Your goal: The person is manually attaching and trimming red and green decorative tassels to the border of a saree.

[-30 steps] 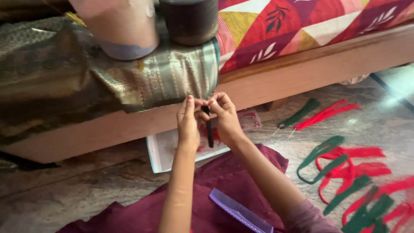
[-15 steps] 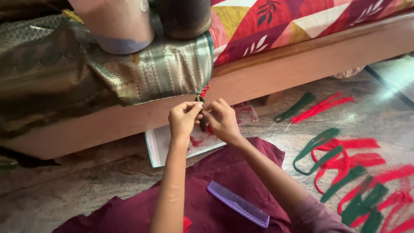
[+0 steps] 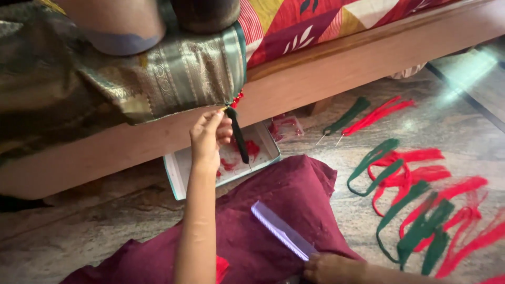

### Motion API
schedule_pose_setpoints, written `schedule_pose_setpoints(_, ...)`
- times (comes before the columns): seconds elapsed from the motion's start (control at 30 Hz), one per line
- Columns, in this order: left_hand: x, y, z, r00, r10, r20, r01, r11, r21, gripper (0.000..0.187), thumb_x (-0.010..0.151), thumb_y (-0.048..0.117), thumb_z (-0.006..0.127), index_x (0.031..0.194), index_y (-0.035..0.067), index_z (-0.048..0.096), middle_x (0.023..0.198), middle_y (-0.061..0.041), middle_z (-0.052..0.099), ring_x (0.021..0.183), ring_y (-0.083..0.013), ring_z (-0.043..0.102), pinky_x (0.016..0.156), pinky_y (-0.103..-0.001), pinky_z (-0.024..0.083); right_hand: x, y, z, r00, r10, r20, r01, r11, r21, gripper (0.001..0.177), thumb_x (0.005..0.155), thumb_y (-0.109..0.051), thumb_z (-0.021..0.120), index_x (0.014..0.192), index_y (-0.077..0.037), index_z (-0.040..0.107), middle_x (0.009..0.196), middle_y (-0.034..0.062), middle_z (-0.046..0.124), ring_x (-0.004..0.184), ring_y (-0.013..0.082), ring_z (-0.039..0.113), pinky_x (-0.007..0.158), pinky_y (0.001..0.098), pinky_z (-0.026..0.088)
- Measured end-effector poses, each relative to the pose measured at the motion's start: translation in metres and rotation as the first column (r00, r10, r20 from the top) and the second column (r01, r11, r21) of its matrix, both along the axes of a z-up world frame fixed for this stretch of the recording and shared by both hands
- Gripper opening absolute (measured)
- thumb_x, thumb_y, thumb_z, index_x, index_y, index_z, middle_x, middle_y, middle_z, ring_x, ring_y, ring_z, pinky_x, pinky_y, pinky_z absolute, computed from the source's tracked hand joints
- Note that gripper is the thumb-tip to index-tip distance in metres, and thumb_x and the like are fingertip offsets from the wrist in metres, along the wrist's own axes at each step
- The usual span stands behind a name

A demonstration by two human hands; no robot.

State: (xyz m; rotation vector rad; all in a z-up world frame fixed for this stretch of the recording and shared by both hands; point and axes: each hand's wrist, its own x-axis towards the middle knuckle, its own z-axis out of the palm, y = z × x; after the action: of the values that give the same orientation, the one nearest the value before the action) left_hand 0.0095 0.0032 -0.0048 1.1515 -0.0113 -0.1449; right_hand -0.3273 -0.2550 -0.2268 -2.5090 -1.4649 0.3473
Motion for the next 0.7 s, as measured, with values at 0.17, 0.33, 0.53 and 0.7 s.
schedule_pose_setpoints(0.17, 0.011, -0.006, -0.007, 0.997, -0.065, 0.052, 0.074, 0.974, -0.212, 0.007, 0.099, 0.012, 0.059, 0.102, 0.008, 0.063, 0.096, -0.011, 0.076, 0.079, -0.0167, 0.074, 0.068, -0.028, 0.059, -0.021, 0.015, -0.002, 0.999, -0.031, 0.030, 0.033, 0.998, -0.044, 0.016, 0.102, -0.021, 0.055, 0.106, -0.008, 0.064, 0.109, 0.0076, 0.058, 0.103, 0.0254, 0.057, 0.083, 0.0380, 0.049)
schedule_pose_setpoints(0.33, 0.016, -0.004, -0.015, 0.988, -0.094, 0.125, 0.121, 0.964, -0.236, 0.004, 0.100, 0.007, 0.058, 0.100, 0.006, 0.061, 0.103, -0.015, 0.074, 0.094, -0.0230, 0.074, 0.083, -0.033, 0.061, -0.037, 0.017, 0.013, 0.983, -0.119, 0.137, 0.113, 0.993, 0.045, 0.028, 0.103, -0.022, 0.054, 0.122, -0.004, 0.063, 0.111, 0.0067, 0.058, 0.106, 0.0216, 0.058, 0.084, 0.0338, 0.050)
schedule_pose_setpoints(0.53, 0.010, -0.001, -0.010, 0.990, -0.082, 0.117, 0.106, 0.970, -0.217, 0.002, 0.098, 0.006, 0.058, 0.098, 0.006, 0.059, 0.108, -0.017, 0.073, 0.100, -0.0244, 0.074, 0.088, -0.033, 0.061, -0.036, -0.004, 0.048, 0.968, -0.238, 0.078, 0.234, 0.971, 0.056, 0.038, 0.090, -0.019, 0.057, 0.120, 0.004, 0.062, 0.105, 0.0145, 0.066, 0.099, 0.0283, 0.066, 0.082, 0.0366, 0.055)
schedule_pose_setpoints(0.7, 0.013, 0.002, -0.014, 0.981, -0.115, 0.158, 0.155, 0.951, -0.267, 0.003, 0.098, 0.004, 0.058, 0.098, 0.003, 0.060, 0.110, -0.020, 0.073, 0.105, -0.0272, 0.074, 0.094, -0.036, 0.061, -0.003, -0.020, 0.118, 0.869, -0.346, -0.353, 0.152, 0.867, -0.475, 0.028, 0.081, -0.021, 0.075, 0.098, -0.003, 0.063, 0.072, 0.0139, 0.062, 0.067, 0.0344, 0.065, 0.064, 0.0491, 0.055)
